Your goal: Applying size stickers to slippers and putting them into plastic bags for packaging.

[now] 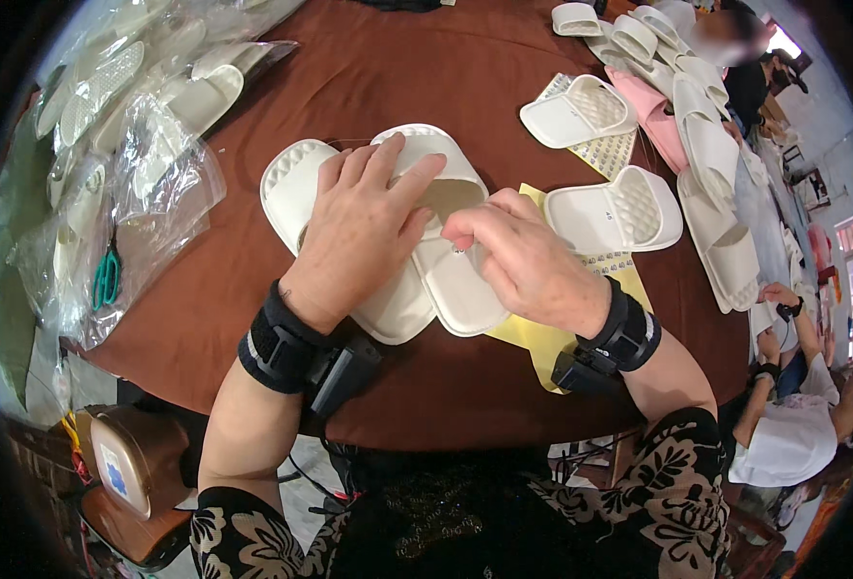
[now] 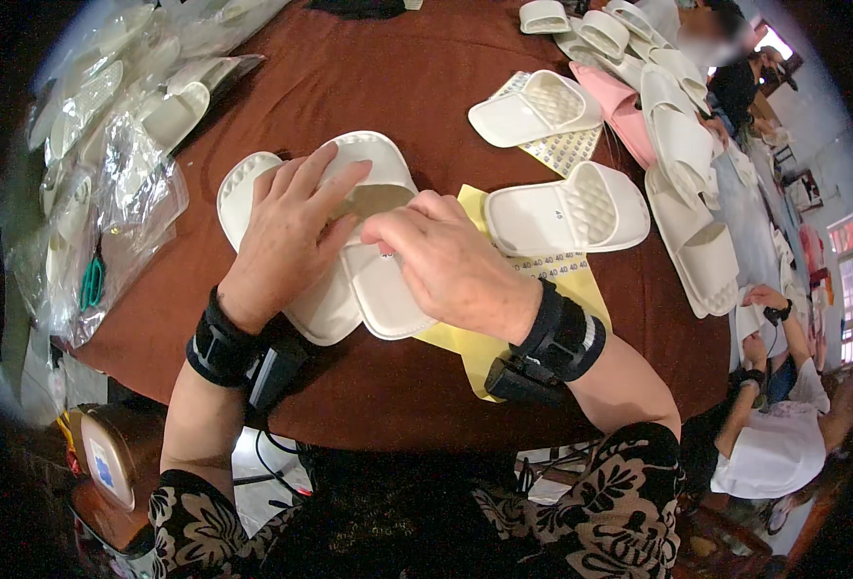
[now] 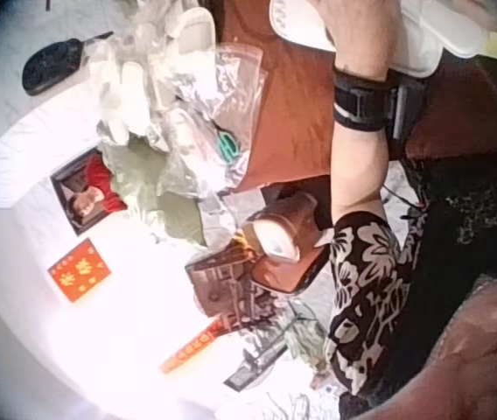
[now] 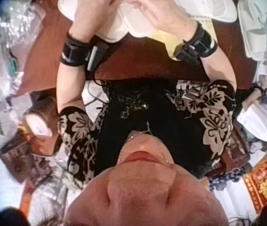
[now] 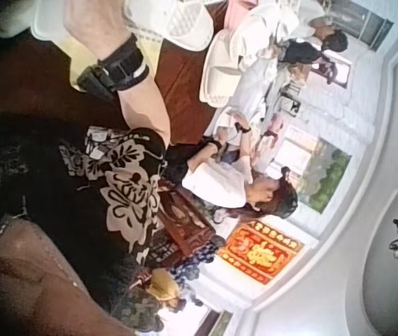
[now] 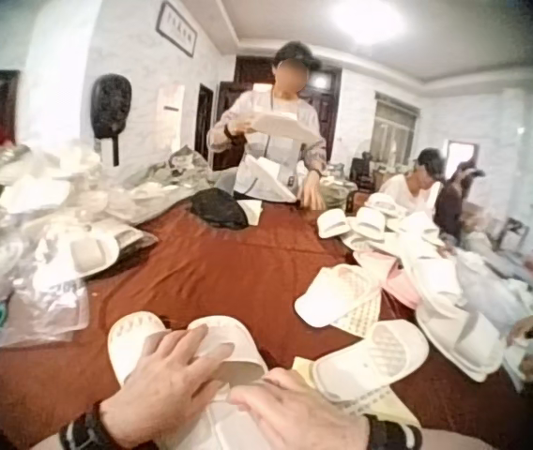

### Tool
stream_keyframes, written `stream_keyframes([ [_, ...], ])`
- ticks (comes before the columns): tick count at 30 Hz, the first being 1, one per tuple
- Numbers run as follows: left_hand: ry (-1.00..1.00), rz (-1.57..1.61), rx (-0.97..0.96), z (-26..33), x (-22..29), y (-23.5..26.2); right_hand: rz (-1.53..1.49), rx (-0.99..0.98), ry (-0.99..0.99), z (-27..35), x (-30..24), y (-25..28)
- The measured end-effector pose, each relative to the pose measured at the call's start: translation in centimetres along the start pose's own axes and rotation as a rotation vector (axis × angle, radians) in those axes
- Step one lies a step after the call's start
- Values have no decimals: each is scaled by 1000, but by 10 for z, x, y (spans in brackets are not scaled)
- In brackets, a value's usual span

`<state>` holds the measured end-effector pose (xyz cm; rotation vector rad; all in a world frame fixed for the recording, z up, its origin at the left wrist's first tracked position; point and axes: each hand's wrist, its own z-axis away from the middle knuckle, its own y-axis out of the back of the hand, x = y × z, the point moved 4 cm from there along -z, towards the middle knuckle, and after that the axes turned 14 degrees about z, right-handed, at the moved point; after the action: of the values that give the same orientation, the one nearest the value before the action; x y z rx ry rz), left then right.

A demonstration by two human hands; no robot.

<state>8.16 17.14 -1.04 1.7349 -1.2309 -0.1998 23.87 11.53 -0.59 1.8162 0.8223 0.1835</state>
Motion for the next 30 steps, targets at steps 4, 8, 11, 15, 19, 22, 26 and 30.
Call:
stream_keyframes([
  [4,-46,-29,50,1,1,-1,-12,-8,14,0,0,-4],
  [8,1,-17,-2,2,1,0,-7,-9,19,1,1,-7],
  [11,-6,-18,-10,2,1,0,-9,4,20,1,1,-7],
  [15,-9,-17,-15,2,1,1,-29,29,-4,4,4,-8],
  [19,-8,-25,-19,3,0,0,-67,16,-42,7,6,-1],
  [22,-3,-30,-22,2,1,1,17,14,-13,12,2,4],
  [26,-8,-33,-13,2,2,2,49,5,52,13,0,9],
  [30,-9,-40,-16,1,-1,2,44,-13,5,13,6,10],
])
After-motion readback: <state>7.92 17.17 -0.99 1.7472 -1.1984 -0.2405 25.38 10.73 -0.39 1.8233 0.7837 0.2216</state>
